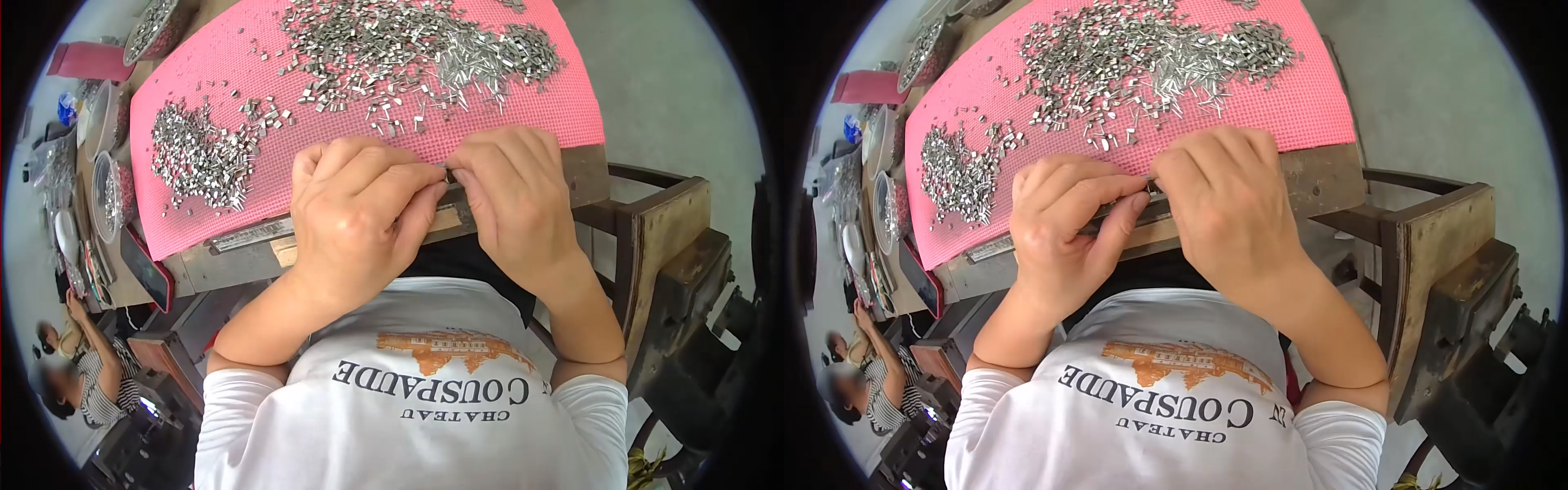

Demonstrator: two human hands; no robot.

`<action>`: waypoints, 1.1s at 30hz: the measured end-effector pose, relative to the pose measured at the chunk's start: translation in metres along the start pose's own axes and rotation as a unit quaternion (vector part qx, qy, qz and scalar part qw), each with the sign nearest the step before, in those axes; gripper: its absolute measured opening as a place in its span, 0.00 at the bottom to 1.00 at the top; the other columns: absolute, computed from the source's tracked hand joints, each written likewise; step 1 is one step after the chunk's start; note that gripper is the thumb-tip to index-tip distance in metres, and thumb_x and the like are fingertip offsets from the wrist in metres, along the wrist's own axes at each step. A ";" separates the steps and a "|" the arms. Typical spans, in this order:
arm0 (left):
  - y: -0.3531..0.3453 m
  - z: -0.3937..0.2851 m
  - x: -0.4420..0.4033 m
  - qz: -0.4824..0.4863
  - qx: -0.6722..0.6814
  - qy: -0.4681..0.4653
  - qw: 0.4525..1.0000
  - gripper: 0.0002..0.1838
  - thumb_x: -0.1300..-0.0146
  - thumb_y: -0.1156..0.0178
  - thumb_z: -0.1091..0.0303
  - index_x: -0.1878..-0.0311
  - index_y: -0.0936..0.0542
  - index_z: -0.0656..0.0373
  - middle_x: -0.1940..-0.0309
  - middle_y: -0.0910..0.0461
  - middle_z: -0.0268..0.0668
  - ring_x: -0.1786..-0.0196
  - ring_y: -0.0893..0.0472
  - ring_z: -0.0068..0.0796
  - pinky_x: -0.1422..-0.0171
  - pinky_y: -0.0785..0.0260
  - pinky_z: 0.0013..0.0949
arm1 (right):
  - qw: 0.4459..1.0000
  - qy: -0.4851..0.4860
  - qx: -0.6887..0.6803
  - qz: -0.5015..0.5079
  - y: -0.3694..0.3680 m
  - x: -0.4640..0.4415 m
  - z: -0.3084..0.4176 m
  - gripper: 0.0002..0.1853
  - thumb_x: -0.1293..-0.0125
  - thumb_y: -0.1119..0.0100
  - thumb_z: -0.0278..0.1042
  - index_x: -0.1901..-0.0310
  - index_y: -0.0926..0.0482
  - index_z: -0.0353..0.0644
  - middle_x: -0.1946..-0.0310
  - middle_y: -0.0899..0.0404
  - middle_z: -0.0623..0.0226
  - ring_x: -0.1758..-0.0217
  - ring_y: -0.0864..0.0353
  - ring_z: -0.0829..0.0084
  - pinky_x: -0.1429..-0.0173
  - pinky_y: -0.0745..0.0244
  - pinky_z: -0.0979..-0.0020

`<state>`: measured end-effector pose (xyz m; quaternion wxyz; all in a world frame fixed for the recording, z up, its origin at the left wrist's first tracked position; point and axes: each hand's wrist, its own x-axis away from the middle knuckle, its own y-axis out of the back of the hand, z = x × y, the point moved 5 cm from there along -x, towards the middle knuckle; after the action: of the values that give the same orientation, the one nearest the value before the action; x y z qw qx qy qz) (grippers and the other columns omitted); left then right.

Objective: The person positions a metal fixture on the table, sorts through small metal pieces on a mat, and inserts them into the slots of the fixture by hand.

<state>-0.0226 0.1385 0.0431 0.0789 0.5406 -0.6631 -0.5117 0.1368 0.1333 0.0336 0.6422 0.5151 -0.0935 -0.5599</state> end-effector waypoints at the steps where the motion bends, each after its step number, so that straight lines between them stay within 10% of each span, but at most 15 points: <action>1: -0.003 0.000 0.001 0.003 -0.001 -0.002 1.000 0.09 0.47 0.22 0.73 0.62 0.11 0.54 0.63 0.12 0.30 0.57 0.16 0.33 0.48 0.32 0.37 | 1.000 0.005 0.007 -0.009 -0.001 0.001 0.001 0.10 0.40 0.32 0.21 0.56 0.18 0.38 0.59 0.17 0.61 0.54 0.19 0.56 0.48 0.28 0.58; 33: 0.073 0.050 0.078 -0.053 -0.027 -0.023 0.998 0.31 0.54 0.18 0.75 0.42 0.14 0.63 0.51 0.14 0.44 0.51 0.16 0.46 0.43 0.24 0.42 | 0.997 -0.037 -0.057 -0.024 0.004 0.001 -0.004 0.11 0.42 0.26 0.24 0.58 0.17 0.42 0.62 0.15 0.65 0.57 0.16 0.61 0.49 0.28 0.60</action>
<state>-0.1334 0.0974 0.0409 0.0513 0.5610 -0.6210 -0.5450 0.1423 0.1343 0.0345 0.6533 0.4585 -0.0728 -0.5981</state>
